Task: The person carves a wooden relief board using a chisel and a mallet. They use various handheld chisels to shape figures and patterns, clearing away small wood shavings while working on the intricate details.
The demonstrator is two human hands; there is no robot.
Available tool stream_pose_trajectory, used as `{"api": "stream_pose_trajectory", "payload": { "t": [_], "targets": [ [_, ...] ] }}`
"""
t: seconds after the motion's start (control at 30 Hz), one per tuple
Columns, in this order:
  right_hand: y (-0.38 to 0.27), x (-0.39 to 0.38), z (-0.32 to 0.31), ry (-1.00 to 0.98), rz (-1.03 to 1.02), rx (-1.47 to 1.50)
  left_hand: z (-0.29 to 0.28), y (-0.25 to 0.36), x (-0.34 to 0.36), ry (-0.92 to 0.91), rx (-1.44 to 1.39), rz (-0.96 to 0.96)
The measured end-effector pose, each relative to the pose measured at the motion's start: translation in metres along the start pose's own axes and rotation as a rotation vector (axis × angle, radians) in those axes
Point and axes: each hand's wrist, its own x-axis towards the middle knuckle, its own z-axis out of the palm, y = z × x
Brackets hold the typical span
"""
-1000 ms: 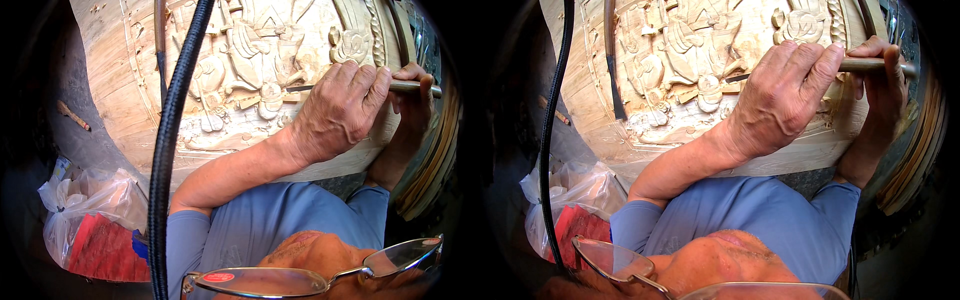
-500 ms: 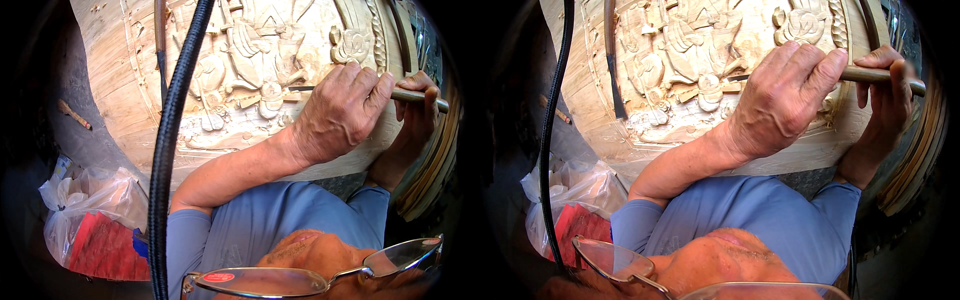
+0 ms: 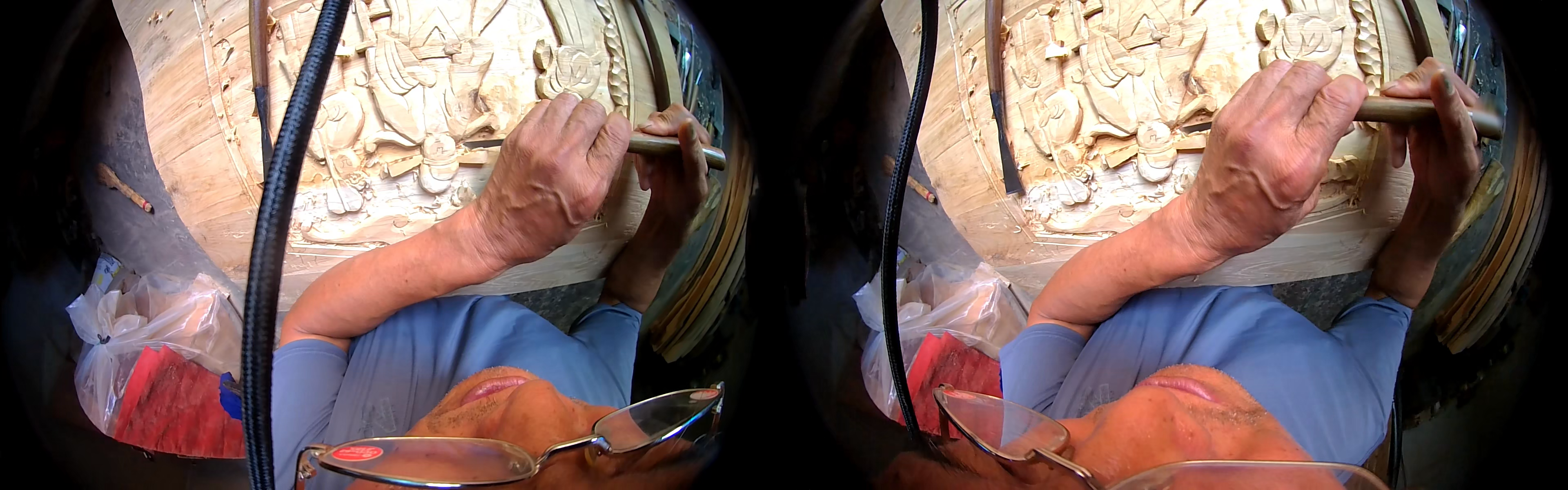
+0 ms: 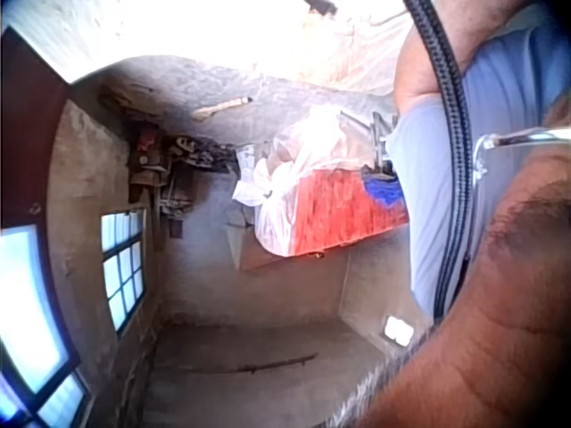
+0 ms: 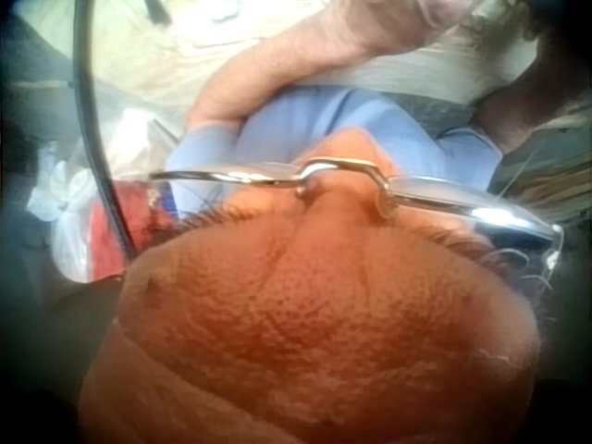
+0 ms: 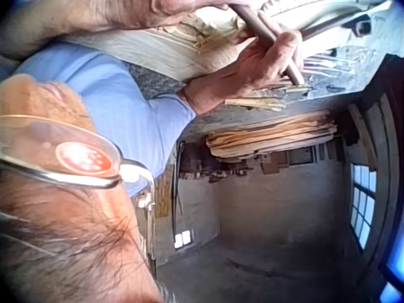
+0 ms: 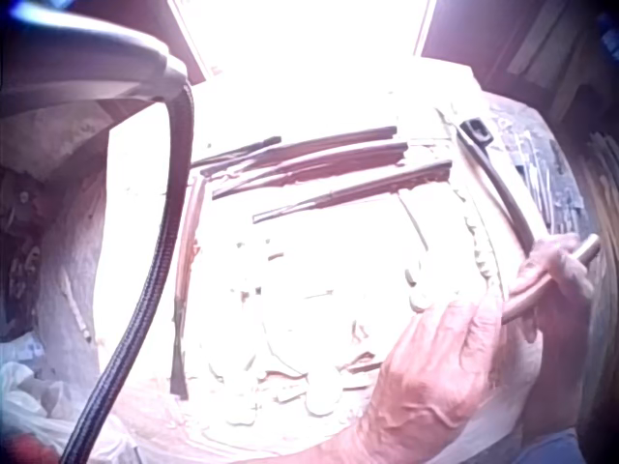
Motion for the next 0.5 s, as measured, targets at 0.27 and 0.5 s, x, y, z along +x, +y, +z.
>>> {"api": "stream_pose_trajectory", "payload": {
  "t": [0.27,0.5],
  "targets": [
    [0.008,-0.002,0.006,0.047,0.033,0.038,-0.003,-0.001,-0.001,-0.015,-0.017,-0.024],
    [-0.001,-0.012,0.008,0.08,-0.034,0.06,0.003,0.001,0.001,0.128,0.111,0.139]
  ]
}}
